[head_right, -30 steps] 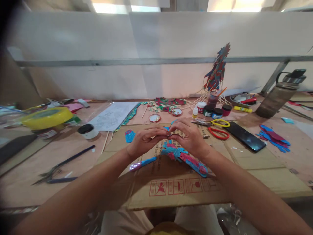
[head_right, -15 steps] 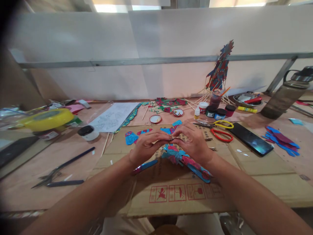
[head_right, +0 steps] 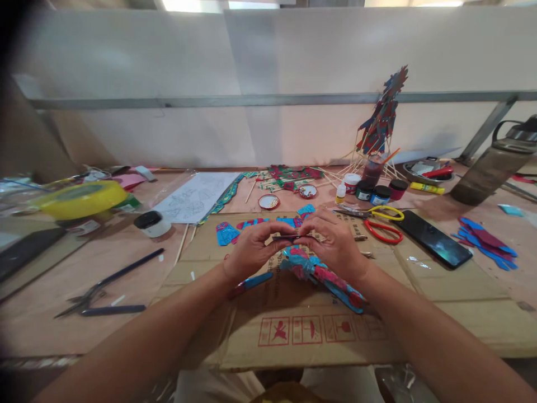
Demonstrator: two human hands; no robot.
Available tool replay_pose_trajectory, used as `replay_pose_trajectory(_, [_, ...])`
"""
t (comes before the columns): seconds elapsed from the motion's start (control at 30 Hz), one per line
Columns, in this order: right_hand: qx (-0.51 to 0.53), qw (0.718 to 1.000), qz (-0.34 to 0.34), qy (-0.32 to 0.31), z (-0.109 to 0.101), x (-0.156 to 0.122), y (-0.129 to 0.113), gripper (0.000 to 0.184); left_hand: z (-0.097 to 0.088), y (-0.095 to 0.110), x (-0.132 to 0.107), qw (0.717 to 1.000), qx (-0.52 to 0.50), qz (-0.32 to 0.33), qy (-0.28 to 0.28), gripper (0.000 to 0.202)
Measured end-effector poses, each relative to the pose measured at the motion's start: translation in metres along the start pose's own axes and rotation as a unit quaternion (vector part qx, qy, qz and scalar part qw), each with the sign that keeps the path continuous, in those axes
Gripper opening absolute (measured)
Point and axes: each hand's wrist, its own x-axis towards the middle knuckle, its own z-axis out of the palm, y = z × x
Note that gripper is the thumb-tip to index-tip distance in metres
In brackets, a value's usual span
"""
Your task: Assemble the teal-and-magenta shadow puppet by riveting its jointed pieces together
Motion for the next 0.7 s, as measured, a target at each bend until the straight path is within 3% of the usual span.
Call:
replay_pose_trajectory(0.13, [-0.002, 1.0, -0.009, -0.002, -0.0014, -0.0002, 0.0002, 0.009, 0.0003, 0.0011, 0.0004, 0.999, -0.03, -0.023, -0.014, 0.019])
replay_pose_trajectory(0.7, [-0.014, 1.0, -0.023, -0.001, -0.0013, -0.0008, -0.0016, 0.007, 0.0056, -0.0033, -0.0023, 0.994, -0.079, -0.069, 0.03, 0.016])
